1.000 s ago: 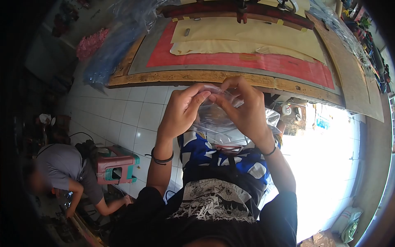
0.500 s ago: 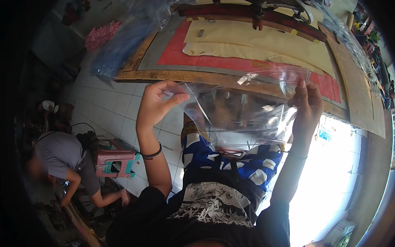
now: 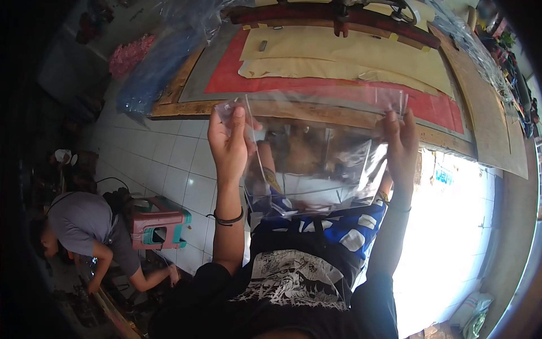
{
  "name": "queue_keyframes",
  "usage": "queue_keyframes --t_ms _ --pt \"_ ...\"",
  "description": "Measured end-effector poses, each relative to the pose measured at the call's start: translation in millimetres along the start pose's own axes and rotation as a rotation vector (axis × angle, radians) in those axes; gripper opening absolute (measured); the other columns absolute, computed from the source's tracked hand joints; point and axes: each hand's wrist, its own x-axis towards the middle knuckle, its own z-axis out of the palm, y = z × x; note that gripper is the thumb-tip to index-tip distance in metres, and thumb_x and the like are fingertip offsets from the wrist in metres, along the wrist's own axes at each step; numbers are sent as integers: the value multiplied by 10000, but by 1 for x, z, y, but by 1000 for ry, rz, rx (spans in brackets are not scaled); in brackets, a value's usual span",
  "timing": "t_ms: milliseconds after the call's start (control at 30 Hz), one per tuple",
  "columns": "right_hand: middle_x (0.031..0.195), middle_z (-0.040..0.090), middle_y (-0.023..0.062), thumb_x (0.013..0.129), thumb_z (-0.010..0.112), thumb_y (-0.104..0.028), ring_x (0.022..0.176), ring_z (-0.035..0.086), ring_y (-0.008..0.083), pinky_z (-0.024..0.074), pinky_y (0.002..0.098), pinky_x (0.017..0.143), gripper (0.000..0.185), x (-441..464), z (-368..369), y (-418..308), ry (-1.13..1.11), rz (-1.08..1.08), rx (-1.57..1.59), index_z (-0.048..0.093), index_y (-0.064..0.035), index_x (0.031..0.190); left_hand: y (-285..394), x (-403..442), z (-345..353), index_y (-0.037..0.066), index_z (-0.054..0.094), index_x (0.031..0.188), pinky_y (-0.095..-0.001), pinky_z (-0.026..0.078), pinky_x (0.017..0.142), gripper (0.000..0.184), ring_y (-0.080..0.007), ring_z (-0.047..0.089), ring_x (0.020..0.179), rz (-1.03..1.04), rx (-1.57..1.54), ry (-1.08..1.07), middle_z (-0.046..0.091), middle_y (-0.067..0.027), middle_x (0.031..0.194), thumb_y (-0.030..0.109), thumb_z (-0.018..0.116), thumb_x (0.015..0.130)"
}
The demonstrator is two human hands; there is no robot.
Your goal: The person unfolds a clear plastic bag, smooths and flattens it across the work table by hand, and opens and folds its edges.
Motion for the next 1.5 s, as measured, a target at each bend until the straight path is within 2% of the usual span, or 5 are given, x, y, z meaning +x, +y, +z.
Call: queue_keyframes --t_ms 600,800,967,1133,1500 --pt "895 687 68 933 675 -254 835 629 118 495 285 779 321 -26 -21 12 -425 160 -185 599 16 1090 -6 98 -28 -3 520 1048 -226 307 355 193 -52 416 379 317 247 140 653 -82 788 185 485 1026" --pt "849 668 57 948 648 -198 790 619 111 494 274 741 256 -3 -8 -19 -352 122 -153 617 15 1086 11 140 -24 -24 447 1250 -334 517 735 356 -221 655 798 219 574 62 665 -146 914 183 560 984" --pt "806 644 58 959 608 -163 653 607 107 515 276 577 254 11 -6 -12 -432 127 -258 614 -2 1155 21 123 -20 53 459 1357 -416 416 1005 441 -320 534 1195 553 1225 -36 563 -195 1275 200 589 962" --pt "862 672 57 963 613 -181 741 621 106 504 264 655 303 4 -10 -19 -459 224 -270 605 -9 1212 39 80 37 190 538 1367 -424 325 1116 428 -340 385 1363 727 1018 -738 409 -107 1496 318 577 961" --pt "940 702 93 886 721 -219 820 658 148 507 303 774 381 -54 -8 10 -296 297 -100 580 26 1142 -59 123 89 240 498 1415 -447 227 1171 492 -295 294 1429 945 975 -925 350 -111 1536 454 494 972"
